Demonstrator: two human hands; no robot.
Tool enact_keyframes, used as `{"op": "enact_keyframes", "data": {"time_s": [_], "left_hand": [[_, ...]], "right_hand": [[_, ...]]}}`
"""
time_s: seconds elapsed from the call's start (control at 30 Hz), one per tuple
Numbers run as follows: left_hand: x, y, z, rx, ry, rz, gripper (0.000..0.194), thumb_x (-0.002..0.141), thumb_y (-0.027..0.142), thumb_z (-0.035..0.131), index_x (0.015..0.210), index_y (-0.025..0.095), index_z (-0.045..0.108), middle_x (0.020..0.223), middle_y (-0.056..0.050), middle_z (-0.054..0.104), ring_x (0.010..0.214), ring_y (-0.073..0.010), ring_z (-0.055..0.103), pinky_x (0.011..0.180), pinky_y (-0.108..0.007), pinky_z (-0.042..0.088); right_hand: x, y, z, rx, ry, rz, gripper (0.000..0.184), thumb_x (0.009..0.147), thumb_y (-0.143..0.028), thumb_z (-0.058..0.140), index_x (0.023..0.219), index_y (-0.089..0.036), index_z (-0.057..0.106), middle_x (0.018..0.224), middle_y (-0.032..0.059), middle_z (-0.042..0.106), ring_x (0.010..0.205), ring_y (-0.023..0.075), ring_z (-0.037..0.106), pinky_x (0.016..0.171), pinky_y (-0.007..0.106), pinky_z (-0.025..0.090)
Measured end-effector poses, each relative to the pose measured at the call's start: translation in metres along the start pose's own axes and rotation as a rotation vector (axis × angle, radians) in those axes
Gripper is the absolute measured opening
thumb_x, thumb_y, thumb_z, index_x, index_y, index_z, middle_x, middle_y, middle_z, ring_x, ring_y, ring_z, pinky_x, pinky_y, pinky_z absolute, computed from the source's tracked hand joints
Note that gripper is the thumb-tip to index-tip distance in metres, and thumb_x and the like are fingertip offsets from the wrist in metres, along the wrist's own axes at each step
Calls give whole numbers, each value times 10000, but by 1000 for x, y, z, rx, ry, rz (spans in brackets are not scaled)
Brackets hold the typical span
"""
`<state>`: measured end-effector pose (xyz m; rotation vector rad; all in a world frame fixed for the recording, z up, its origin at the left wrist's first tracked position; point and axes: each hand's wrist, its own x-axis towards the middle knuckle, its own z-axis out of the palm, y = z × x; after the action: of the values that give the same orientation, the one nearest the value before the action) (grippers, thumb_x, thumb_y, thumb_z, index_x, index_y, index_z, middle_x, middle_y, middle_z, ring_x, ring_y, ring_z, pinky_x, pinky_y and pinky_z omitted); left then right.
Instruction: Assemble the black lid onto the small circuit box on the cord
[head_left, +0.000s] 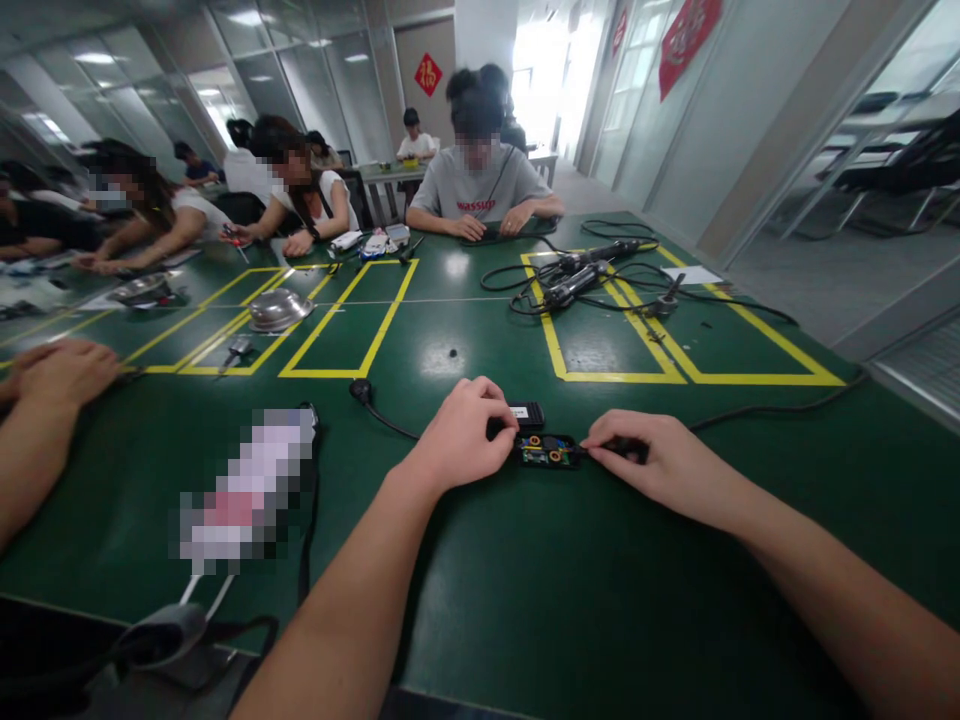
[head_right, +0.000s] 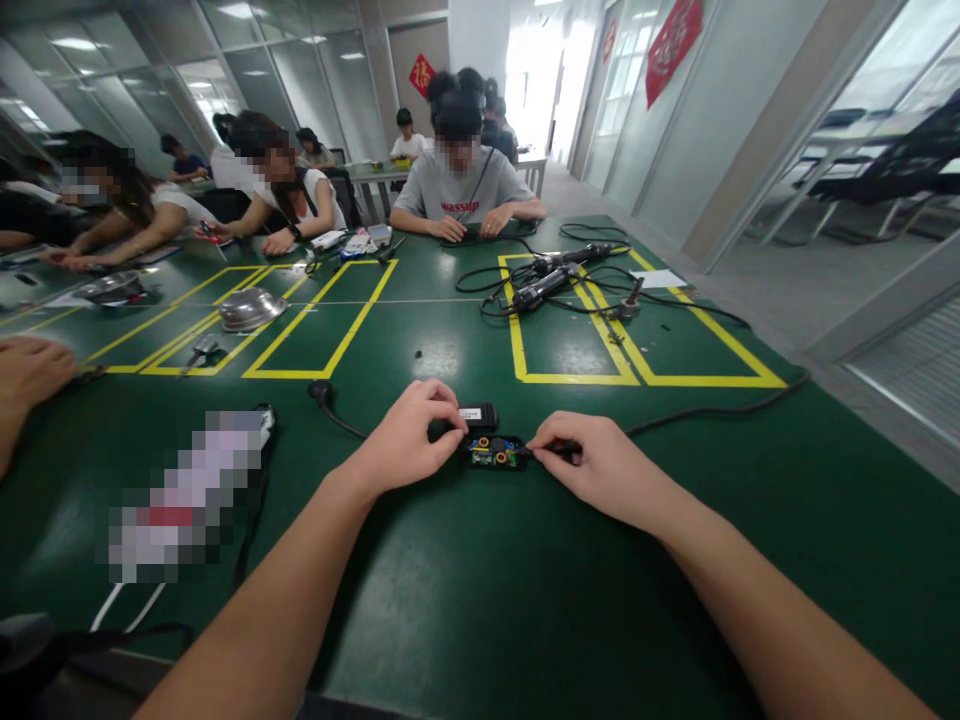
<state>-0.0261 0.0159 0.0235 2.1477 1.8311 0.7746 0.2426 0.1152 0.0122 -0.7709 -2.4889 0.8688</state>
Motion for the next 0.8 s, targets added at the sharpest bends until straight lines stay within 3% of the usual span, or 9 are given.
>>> {"op": "enact_keyframes", "data": {"time_s": [0.07,0.13,0.23,0.4,0.6,0.8], "left_hand": [[1,-1,6,-7,27,-16,300,947,139,725,1206,226,847,1379,-106,756,1303,-300,674,1191,-478,530],[3,-3,11,1,-4,-70,367,989,161,712,1333,237,812,1445,-95,759,1367,-313,663,1227,-505,508],[5,-4,11,4,-41,-127,316,1015,182,719,1309,242,820,1361,-71,814,1278,-310,717,1170,-503,544],[2,6,4,-139,48,-64,373,1000,223,763,1372,238,781,1342,-68,818,1226,-280,735,1118,-450,569],[-1,15,4,-173,-148,2,378,936,245,853,1311,225,816,1298,-79,827,1220,-292,731,1139,-456,546],[-1,17,6,-172,-197,-31,380,949,243,839,1327,213,807,1296,-89,806,1200,-286,737,1124,-441,546]], "right_hand": [[0,0,3,-8,33,-44,187,960,-349,635,906,-261,791,971,72,823,858,266,774,771,407,626],[0,0,7,-14,66,-79,175,959,-316,625,909,-260,783,971,73,823,880,272,784,816,422,639],[0,2,11,-41,118,-105,165,953,-295,619,918,-263,777,955,70,818,884,270,780,839,430,642],[-1,3,17,-98,148,-86,143,939,-291,609,960,-272,749,938,63,795,881,272,749,824,429,631],[-2,2,22,-34,165,62,325,905,-303,633,1227,-265,647,928,37,766,832,251,717,811,410,622],[-5,4,23,-62,145,-6,349,908,-290,617,1243,-263,714,1056,81,790,918,286,738,860,454,631]]}}
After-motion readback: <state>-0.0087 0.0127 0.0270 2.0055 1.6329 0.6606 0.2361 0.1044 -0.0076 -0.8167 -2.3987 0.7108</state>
